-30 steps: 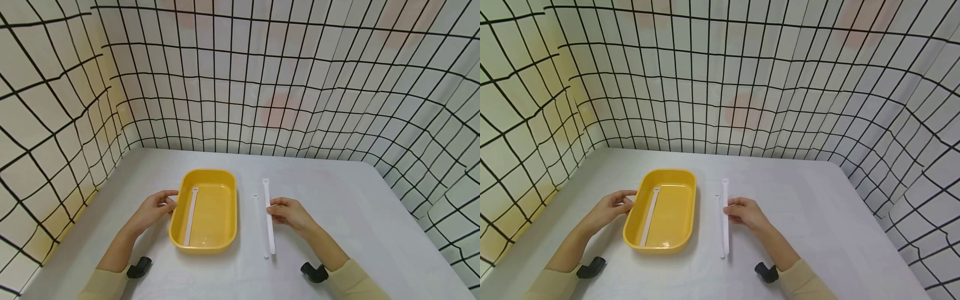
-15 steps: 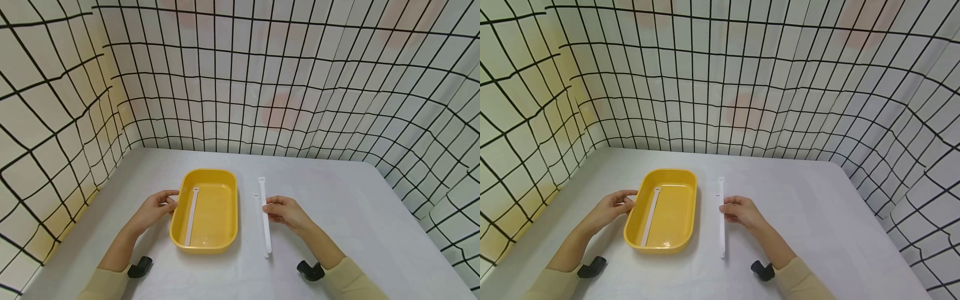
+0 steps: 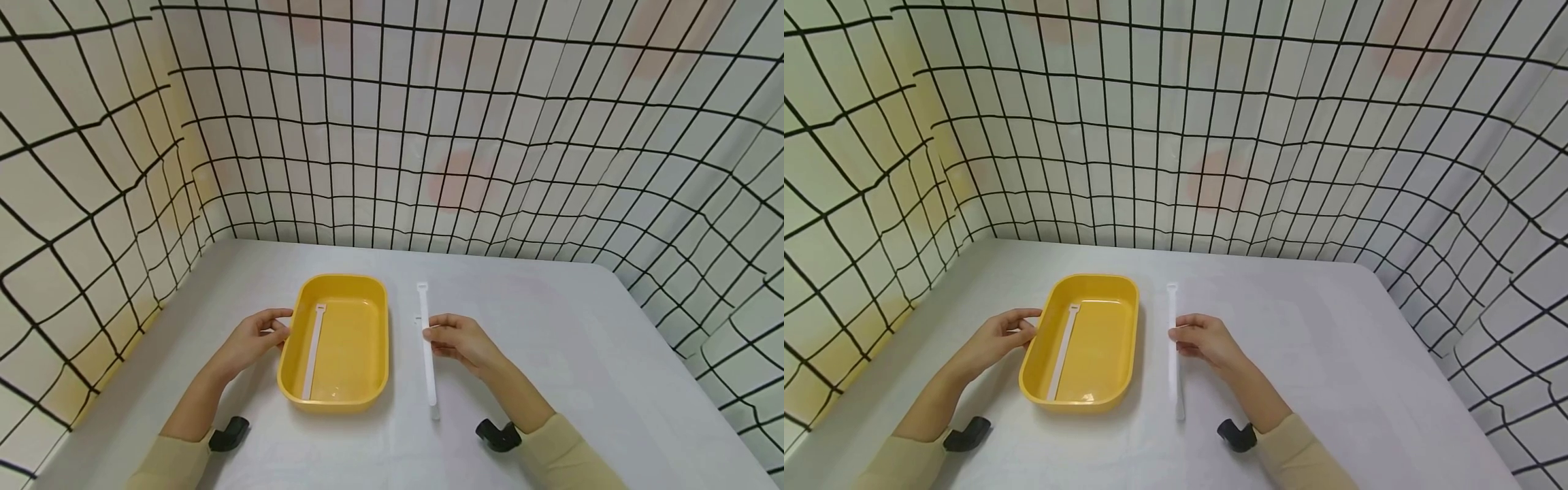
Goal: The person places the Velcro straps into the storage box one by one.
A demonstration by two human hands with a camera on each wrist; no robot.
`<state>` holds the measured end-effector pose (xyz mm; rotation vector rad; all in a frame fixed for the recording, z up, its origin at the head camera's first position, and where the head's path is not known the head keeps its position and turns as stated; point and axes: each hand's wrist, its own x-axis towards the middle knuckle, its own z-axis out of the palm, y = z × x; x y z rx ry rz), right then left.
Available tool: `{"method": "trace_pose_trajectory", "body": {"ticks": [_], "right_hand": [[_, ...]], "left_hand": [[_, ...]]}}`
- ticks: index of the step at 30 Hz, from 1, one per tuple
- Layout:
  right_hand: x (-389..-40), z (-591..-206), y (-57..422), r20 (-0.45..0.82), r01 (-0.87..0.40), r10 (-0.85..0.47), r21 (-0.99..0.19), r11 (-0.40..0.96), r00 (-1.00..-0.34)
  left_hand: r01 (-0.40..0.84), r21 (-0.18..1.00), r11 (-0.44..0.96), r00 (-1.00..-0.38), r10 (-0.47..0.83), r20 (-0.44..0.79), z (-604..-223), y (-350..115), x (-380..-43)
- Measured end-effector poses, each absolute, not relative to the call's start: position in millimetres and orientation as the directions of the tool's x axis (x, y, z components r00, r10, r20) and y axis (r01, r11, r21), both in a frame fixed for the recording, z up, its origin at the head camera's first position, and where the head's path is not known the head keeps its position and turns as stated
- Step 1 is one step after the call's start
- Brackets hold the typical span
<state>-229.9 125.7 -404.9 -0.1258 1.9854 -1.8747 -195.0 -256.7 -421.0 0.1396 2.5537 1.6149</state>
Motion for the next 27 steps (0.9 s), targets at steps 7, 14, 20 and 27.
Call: {"method": "trace_pose_trajectory", "body": {"ticks": [7, 14, 20, 27], "right_hand": [[-232.3, -406.8, 118.3, -0.23, 0.214, -0.341, -0.973, 0.085, -0.911], [-231.7, -405.9, 112.3, -0.235, 0.222, -0.348, -0.972, 0.077, -0.907], [-234.4, -406.3, 103.9, -0.232, 0.224, -0.353, -0.973, 0.064, -0.906], [-235.7, -405.2, 94.0, -0.211, 0.218, -0.387, -0.976, 0.026, -0.898]], "left_hand": [[0.017, 0.906, 0.424, -0.989, 0.138, -0.046, -421.8, -257.9, -196.2], [0.025, 0.907, 0.421, -0.989, 0.143, -0.039, -423.7, -257.0, -194.8], [0.024, 0.903, 0.428, -0.99, 0.133, -0.037, -423.4, -256.9, -194.4], [0.02, 0.9, 0.435, -0.991, 0.127, -0.04, -423.0, -256.2, -194.0]]}}
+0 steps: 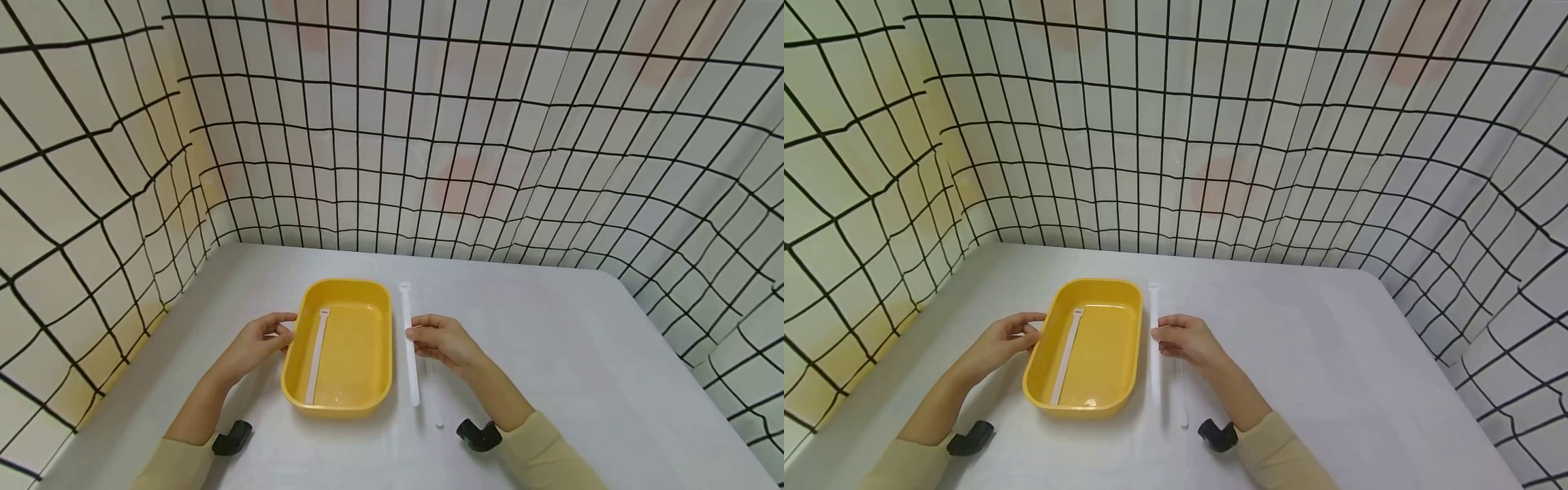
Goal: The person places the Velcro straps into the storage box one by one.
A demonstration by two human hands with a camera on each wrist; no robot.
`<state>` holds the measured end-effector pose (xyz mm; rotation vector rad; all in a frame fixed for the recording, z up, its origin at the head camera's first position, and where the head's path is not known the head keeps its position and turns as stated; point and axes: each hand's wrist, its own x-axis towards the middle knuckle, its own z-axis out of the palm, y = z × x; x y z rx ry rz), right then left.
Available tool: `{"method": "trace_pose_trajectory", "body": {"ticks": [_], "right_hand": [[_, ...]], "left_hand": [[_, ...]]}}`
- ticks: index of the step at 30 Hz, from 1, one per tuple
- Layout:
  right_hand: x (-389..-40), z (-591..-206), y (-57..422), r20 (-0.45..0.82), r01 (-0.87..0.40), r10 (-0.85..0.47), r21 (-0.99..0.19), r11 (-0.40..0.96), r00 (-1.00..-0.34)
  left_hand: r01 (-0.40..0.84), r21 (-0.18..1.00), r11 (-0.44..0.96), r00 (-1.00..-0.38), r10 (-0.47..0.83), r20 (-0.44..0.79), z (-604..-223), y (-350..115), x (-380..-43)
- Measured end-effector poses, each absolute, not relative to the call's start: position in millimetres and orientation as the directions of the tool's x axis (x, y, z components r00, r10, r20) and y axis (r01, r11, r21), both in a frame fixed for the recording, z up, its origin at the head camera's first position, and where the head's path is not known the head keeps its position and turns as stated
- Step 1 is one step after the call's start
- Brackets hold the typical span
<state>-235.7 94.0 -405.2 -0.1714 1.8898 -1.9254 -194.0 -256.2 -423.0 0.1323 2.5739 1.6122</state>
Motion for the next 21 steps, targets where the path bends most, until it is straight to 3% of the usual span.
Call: {"method": "trace_pose_trajectory", "body": {"ticks": [21], "right_hand": [[-237.6, -407.9, 75.7, -0.218, 0.244, -0.383, -0.97, -0.018, -0.897]], "left_hand": [[0.04, 0.911, 0.412, -0.989, 0.143, -0.022, -423.3, -258.1, -193.7]]}}
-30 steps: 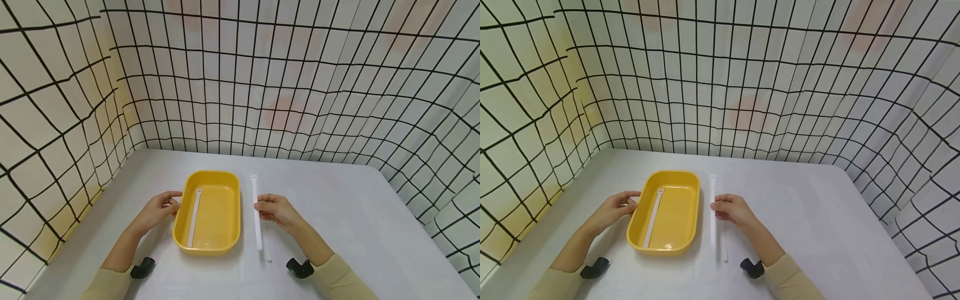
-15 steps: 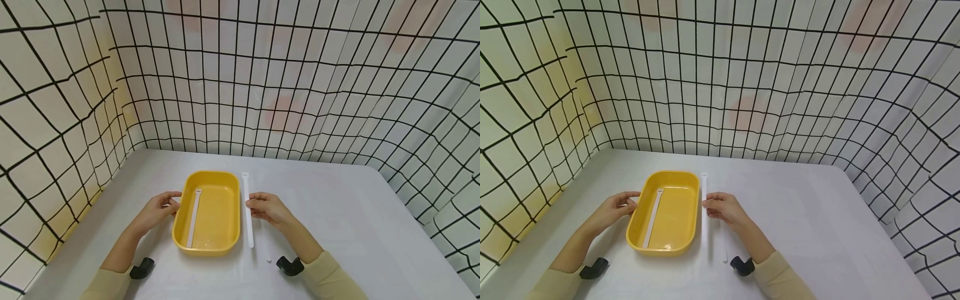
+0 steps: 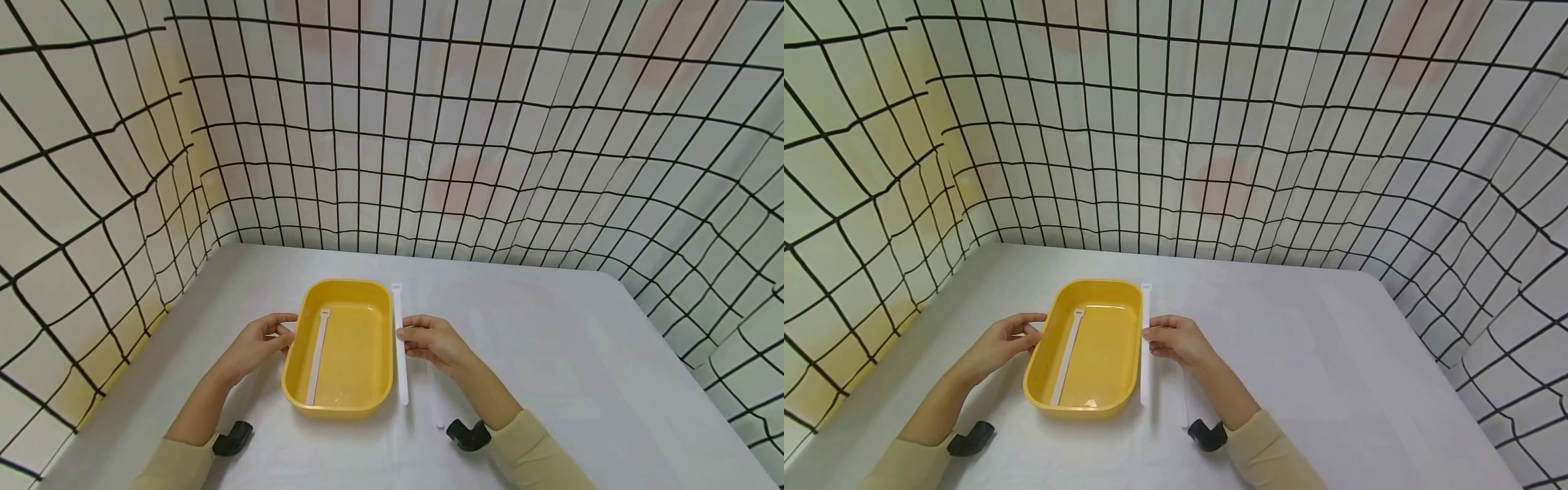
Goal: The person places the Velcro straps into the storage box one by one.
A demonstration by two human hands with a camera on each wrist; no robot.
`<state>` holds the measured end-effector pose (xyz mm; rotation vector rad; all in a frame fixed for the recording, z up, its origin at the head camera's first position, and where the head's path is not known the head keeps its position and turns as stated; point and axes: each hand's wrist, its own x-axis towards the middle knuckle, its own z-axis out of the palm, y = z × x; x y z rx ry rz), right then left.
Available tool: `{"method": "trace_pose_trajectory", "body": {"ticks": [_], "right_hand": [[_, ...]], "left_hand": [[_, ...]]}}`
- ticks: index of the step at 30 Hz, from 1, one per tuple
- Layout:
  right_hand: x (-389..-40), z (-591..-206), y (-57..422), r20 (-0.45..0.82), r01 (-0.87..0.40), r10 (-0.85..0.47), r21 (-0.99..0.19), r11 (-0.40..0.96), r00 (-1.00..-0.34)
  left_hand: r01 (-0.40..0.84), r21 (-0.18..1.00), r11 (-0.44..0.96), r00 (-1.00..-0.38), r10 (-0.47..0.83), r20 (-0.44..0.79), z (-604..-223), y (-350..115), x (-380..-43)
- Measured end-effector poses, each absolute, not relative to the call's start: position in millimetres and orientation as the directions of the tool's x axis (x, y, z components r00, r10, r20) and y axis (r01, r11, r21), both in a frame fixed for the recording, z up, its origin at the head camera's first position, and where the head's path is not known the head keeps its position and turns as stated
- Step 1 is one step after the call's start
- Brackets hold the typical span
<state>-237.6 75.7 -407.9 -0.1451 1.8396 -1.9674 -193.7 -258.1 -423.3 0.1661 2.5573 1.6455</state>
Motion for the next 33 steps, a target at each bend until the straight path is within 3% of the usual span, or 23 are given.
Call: {"method": "trace_pose_trajectory", "body": {"ticks": [33], "right_hand": [[-243.9, -402.6, 47.5, -0.2, 0.259, -0.437, -0.962, -0.08, -0.877]], "left_hand": [[0.036, 0.912, 0.409, -0.989, 0.143, -0.025, -423.3, -257.8, -194.0]]}}
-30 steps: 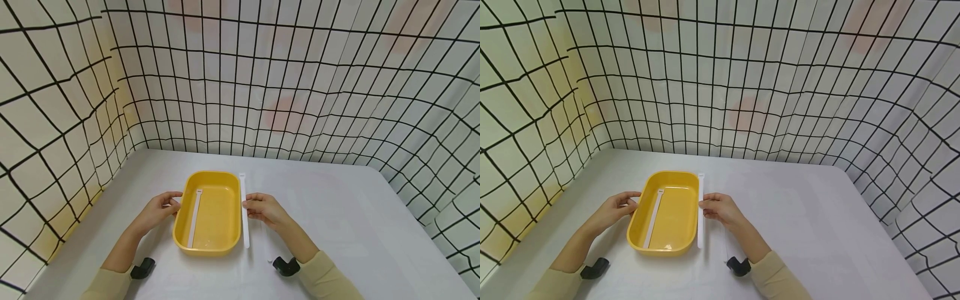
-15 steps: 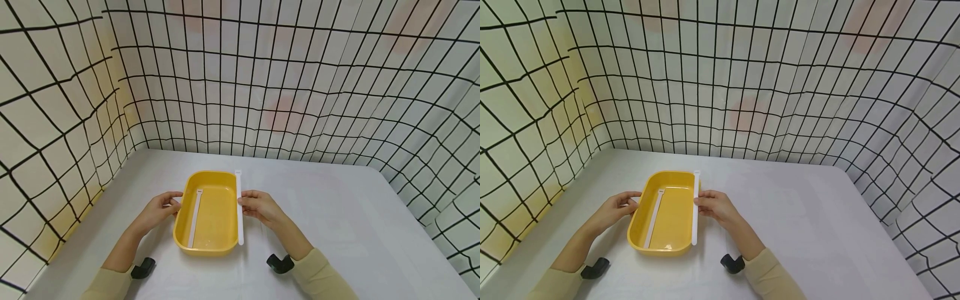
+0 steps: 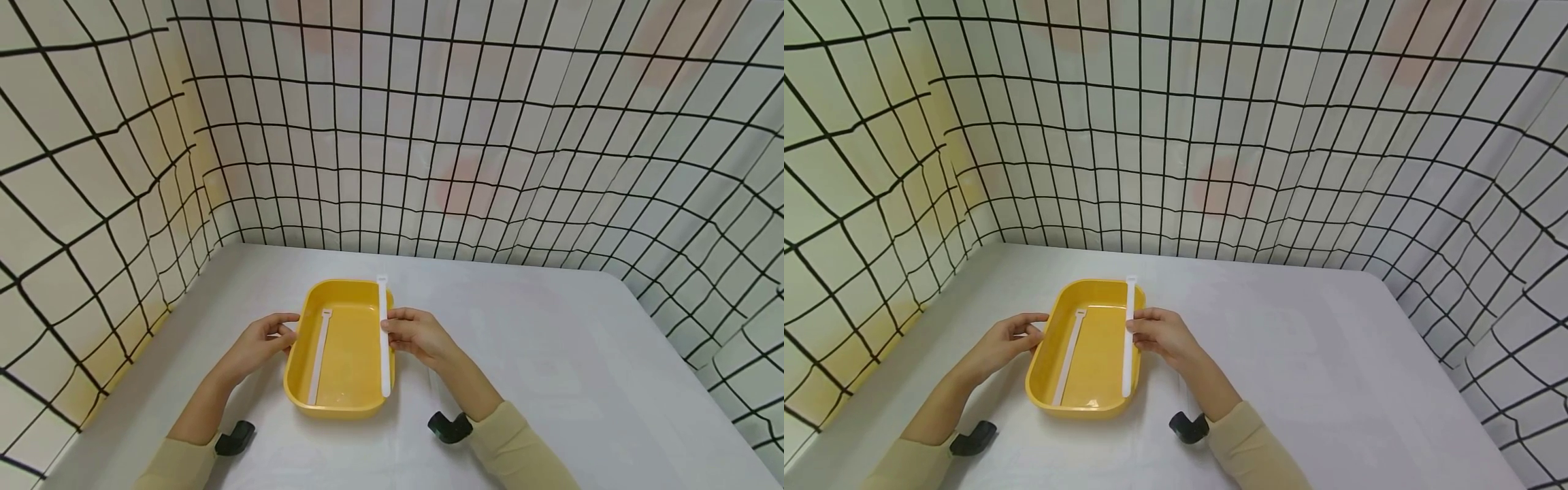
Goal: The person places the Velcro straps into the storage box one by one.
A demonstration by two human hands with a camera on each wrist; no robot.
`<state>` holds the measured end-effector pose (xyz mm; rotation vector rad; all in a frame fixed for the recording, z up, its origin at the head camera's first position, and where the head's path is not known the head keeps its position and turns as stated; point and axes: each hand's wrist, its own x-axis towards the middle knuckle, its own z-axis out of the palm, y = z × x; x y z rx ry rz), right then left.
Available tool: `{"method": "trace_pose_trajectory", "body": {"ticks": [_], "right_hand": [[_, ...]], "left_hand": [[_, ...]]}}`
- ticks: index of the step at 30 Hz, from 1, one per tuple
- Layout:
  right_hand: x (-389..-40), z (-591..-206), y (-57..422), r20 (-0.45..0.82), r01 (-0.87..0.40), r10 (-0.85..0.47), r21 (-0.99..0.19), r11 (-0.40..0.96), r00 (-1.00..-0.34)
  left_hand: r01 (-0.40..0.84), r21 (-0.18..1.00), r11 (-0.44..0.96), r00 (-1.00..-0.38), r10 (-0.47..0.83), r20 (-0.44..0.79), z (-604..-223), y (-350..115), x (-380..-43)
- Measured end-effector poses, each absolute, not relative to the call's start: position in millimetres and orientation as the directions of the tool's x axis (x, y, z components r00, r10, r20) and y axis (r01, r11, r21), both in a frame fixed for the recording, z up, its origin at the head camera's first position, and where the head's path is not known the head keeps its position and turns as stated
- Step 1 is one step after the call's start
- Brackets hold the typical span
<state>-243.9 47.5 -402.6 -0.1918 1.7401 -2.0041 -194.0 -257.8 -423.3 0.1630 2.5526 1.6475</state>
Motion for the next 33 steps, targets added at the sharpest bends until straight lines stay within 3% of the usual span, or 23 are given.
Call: {"method": "trace_pose_trajectory", "body": {"ticks": [33], "right_hand": [[-241.7, -396.2, -4.8, -0.245, 0.327, -0.412, -0.934, -0.141, -0.878]], "left_hand": [[0.025, 0.908, 0.418, -0.99, 0.137, -0.036, -423.7, -257.4, -194.7]]}}
